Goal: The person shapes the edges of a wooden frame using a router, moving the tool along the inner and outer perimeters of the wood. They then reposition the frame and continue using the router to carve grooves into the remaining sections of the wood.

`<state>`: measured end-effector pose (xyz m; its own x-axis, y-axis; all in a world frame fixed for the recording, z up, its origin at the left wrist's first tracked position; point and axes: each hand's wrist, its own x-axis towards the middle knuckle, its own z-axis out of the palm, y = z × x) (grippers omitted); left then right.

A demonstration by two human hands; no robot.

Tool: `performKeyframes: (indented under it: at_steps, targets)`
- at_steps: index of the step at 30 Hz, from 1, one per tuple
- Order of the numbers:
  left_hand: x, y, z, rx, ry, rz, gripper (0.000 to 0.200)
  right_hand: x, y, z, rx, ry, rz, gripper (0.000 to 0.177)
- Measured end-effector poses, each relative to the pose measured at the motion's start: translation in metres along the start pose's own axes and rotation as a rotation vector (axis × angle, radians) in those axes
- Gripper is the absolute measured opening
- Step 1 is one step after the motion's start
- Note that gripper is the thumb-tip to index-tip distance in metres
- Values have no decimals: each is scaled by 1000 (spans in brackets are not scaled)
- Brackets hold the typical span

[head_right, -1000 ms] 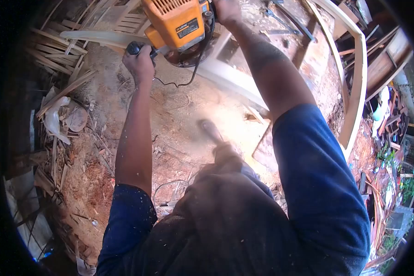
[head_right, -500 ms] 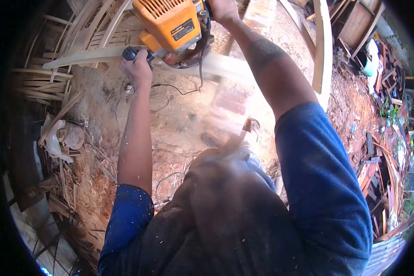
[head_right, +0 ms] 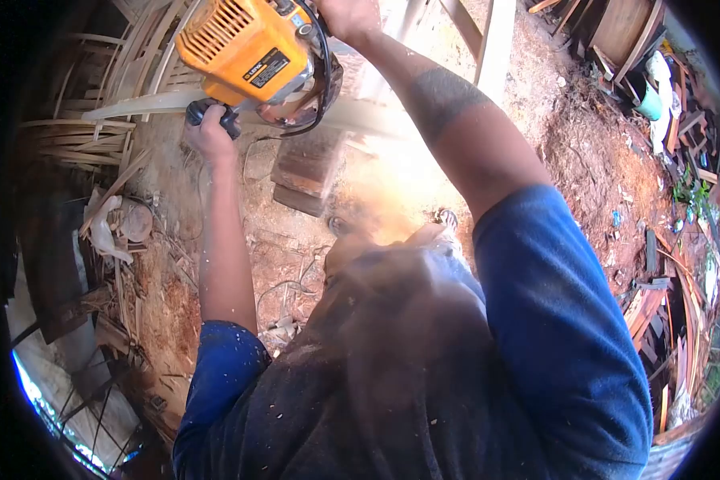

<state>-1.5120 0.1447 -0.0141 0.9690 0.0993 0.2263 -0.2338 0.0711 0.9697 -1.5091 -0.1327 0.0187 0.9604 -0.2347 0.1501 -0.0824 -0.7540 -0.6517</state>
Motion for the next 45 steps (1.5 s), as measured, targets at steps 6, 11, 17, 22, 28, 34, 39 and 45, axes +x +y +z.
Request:
performKeyframes:
  at_steps: [6, 11, 17, 22, 28, 34, 39, 45]
  targets:
    - [-61, 16, 51, 4, -22, -16, 1, -52, 47, -47, -217, 27, -76, 30]
    - [-108, 25, 82, 26, -35, -17, 2, -94, 70, -76, 598, 287, 140, 47]
    - [-147, 25, 110, 31, -48, -14, 2, -118, 103, -102, 613, 188, 233, 43]
    - [-165, 27, 119, 34, -122, -17, 4, -135, 121, -115, 595, 200, 207, 44]
    - [-184, 32, 136, -23, -65, -34, 1, -149, 135, -126, 584, 203, 185, 44]
    - [-192, 27, 139, 40, -92, -2, 2, -156, 146, -134, 577, 201, 170, 45]
    - [-204, 27, 145, 18, -98, 1, 4, -164, 153, -141, 581, 192, 163, 45]
    - [-219, 35, 160, 37, -74, -24, 2, -172, 163, -147, 579, 196, 157, 46]
